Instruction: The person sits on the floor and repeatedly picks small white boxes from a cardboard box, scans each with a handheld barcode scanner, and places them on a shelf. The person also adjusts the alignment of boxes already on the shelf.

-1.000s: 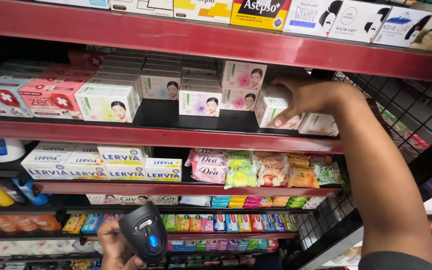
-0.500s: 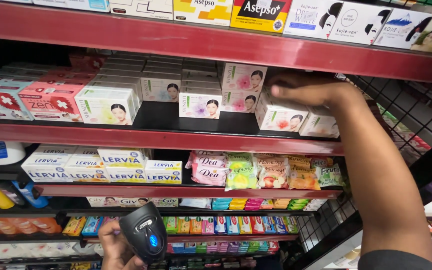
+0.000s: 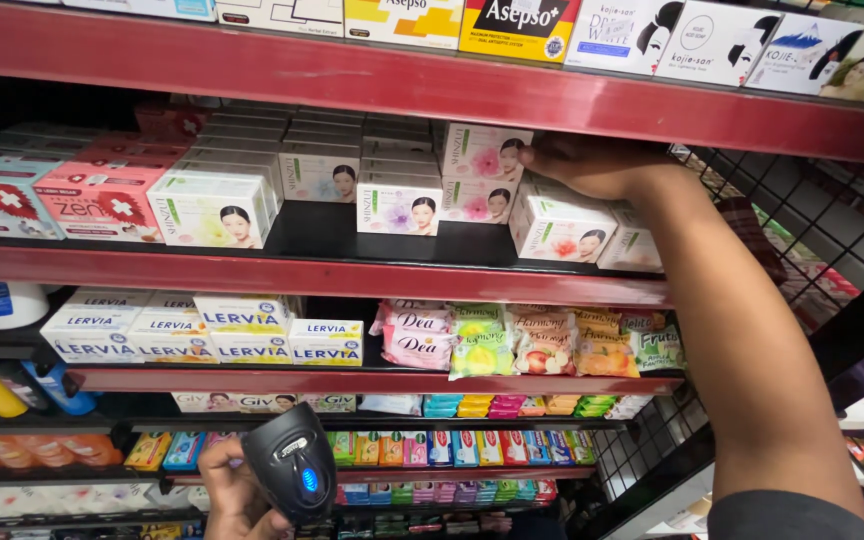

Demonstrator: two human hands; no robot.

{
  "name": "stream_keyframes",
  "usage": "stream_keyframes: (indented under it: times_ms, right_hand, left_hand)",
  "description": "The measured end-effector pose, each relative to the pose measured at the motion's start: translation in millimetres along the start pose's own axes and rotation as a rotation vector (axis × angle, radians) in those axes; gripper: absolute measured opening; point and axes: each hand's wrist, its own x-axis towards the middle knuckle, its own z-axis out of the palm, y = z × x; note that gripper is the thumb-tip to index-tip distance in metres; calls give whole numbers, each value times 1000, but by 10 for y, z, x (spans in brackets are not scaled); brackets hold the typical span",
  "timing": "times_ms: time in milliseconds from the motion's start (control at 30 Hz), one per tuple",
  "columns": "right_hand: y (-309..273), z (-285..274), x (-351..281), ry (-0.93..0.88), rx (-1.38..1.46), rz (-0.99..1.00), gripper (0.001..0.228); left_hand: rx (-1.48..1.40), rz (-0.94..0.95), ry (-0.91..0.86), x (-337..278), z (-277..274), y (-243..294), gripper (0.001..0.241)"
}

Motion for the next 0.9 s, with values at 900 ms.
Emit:
stream_keyframes:
  times_ms: [900]
  right_hand:
    - [-89, 23, -32, -174, 1, 61, 95]
  left_hand:
    - [28, -18, 22, -81, -85, -68, 92]
